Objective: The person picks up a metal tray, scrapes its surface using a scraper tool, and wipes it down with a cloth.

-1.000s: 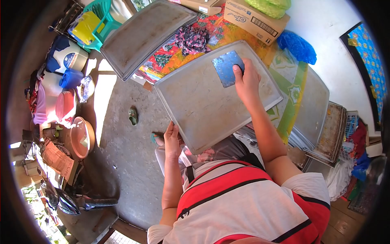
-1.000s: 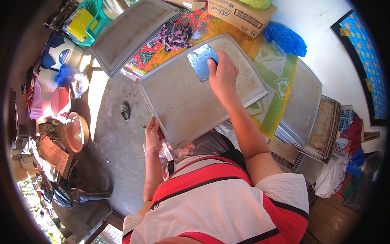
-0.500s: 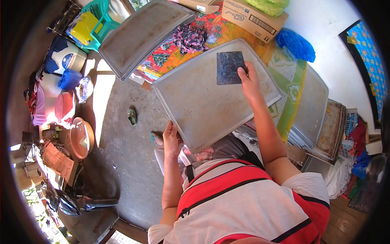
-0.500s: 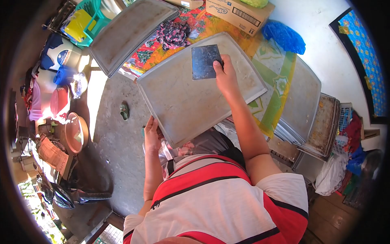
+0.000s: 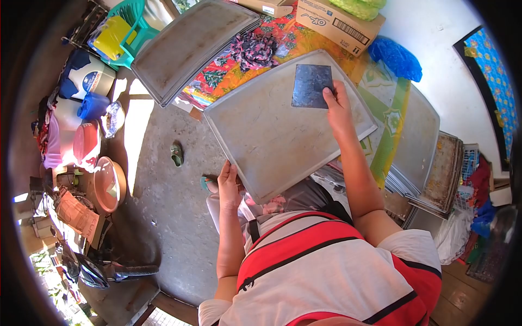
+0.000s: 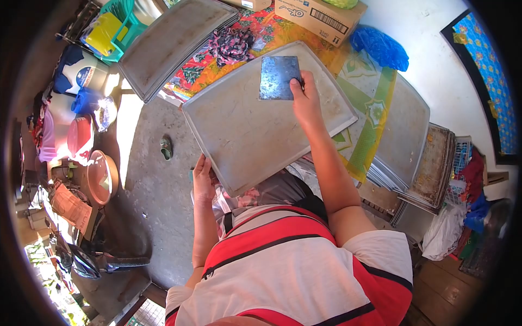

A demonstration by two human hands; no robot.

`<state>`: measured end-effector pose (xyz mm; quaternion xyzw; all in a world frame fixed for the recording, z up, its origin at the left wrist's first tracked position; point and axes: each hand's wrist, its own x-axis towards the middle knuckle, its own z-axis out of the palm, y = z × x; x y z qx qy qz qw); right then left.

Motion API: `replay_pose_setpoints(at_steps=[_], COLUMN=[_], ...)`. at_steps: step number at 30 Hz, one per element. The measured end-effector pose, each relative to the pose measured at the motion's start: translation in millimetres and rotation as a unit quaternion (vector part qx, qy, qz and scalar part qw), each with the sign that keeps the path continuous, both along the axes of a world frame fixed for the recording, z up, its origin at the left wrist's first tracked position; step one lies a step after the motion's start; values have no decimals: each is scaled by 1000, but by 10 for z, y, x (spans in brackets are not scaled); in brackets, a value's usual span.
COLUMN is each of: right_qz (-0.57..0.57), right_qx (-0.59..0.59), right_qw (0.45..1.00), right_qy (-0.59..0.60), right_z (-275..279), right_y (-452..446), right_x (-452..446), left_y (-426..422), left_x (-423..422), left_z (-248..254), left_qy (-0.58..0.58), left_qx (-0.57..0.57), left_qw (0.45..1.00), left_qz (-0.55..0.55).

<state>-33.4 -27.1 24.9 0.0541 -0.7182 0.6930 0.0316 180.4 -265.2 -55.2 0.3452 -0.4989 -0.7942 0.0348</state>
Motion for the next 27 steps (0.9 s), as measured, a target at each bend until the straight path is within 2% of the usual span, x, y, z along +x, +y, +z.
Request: replay_pose_setpoints(at_steps=[2, 5, 7, 8, 11, 14, 17, 21, 24, 27], right_qz=[-4, -11, -95, -135, -228, -258, -203, -184, -182, -126], right_qx=[-15, 3, 167, 249, 489, 603, 697, 694, 694, 707], right_qw=[1000, 998, 979, 956, 838, 753, 685, 696, 696, 694], right_qy=[-13, 56, 68, 73, -84, -51, 58, 1, 30, 48], right_z=[2, -226, -377, -407, 14, -284, -364, -341, -371, -346], right_y=[-2, 73, 474, 689, 1056, 1462, 1356, 1349, 1348, 1382], right_x=[14, -69, -312, -412, -479, -644, -525, -669, -726, -704], left_y=[-7, -15, -18, -5, 6, -115, -83, -67, -72, -77], left_x=[5, 7, 4, -2, -1, 76, 40, 12, -5, -21], left_z=[-24, -42, -38, -10, 20, -170, -198, -30, -54, 58], left_qy=[0, 2, -1, -5, -4, 14, 11, -6, -2, 2], left_qx=[-1, -2, -5, -4, -5, -11, -13, -15, -9, -23], left_qw=[1000, 1000, 1000, 1000, 1000, 999, 1000, 1000, 1000, 1000], left_qz=[-1, -2, -5, -2, -12, -38, -3, -10, 5, 18])
